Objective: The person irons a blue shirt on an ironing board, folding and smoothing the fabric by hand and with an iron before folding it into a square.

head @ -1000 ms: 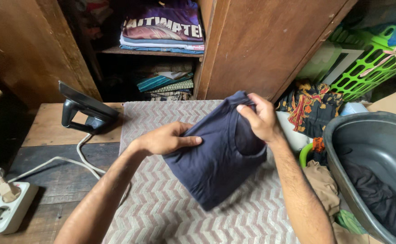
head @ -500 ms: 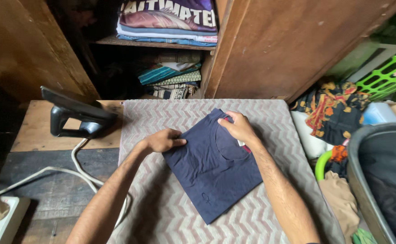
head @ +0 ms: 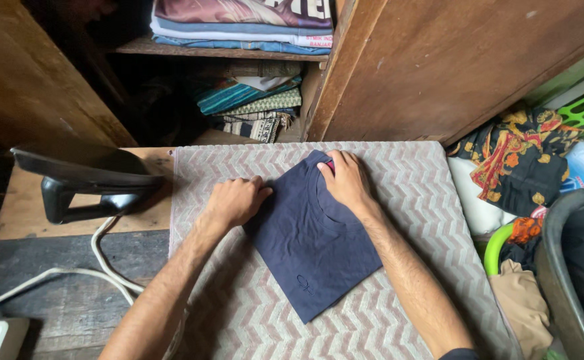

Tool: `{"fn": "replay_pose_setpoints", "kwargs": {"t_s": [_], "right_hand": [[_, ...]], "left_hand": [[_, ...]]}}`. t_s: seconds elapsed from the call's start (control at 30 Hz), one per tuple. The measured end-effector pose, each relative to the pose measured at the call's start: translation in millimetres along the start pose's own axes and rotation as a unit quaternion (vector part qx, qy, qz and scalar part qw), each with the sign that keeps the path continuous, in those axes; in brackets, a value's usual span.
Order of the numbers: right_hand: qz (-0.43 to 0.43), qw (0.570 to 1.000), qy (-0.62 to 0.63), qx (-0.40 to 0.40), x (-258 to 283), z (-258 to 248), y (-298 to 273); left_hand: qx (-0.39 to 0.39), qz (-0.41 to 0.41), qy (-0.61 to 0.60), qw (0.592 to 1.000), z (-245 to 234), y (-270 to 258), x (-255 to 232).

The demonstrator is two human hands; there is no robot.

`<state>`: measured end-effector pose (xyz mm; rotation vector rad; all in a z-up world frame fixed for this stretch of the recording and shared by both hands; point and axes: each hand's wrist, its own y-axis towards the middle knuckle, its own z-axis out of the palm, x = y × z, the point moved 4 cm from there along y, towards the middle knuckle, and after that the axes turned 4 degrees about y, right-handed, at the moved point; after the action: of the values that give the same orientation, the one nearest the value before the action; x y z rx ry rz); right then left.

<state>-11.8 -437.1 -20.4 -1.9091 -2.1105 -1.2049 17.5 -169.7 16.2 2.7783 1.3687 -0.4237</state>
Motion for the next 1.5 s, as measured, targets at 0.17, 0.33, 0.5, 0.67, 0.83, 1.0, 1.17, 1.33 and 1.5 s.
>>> {"fn": "replay_pose_setpoints", "kwargs": {"t_s": [0.17,0.33,0.5,0.67,0.83,1.0,1.17,1.33,1.5], "right_hand": [[0.039,0.998,0.048,-0.022,2.0,-24.3,-11.1],[0.102,0.994,0.014,0.027,-16.7,-26.6,-20.6],[0.109,0.994,-0.007,-0.022,-17.8,-29.0,-23.2],[0.087,0.994,-0.065,-0.024,-8.3,-43.2,-34.6],[0.080,0.978,-0.194,0.000,9.6,-86.5,-71.6],[0.256,0.944,-0.200,0.064,7.5,-123.8,-136.0],[0.340,0.933,-0.113,0.045,10.6,-130.9,-172.7],[0.483,0.870,0.031,0.094,16.4,-119.5,-172.9],[0.438,0.856,0.273,0.031,7.1,-108.6,-157.6]], "left_hand": [[-0.068,-0.004,-0.025,0.997,-5.2,-12.1,-2.9],[-0.070,-0.022,-0.020,0.997,14.0,-6.6,3.2],[-0.103,-0.008,-0.019,0.995,16.6,-3.9,6.8],[-0.130,-0.022,-0.001,0.991,18.6,-6.2,5.9],[-0.199,-0.018,0.022,0.980,15.1,-19.8,5.0],[-0.247,0.024,0.004,0.969,12.4,-25.5,-5.3],[-0.213,0.003,-0.006,0.977,19.8,-8.4,-11.9],[-0.079,-0.047,-0.043,0.995,27.2,6.6,-10.7],[-0.089,-0.050,-0.093,0.990,23.3,-3.7,1.4]]}}
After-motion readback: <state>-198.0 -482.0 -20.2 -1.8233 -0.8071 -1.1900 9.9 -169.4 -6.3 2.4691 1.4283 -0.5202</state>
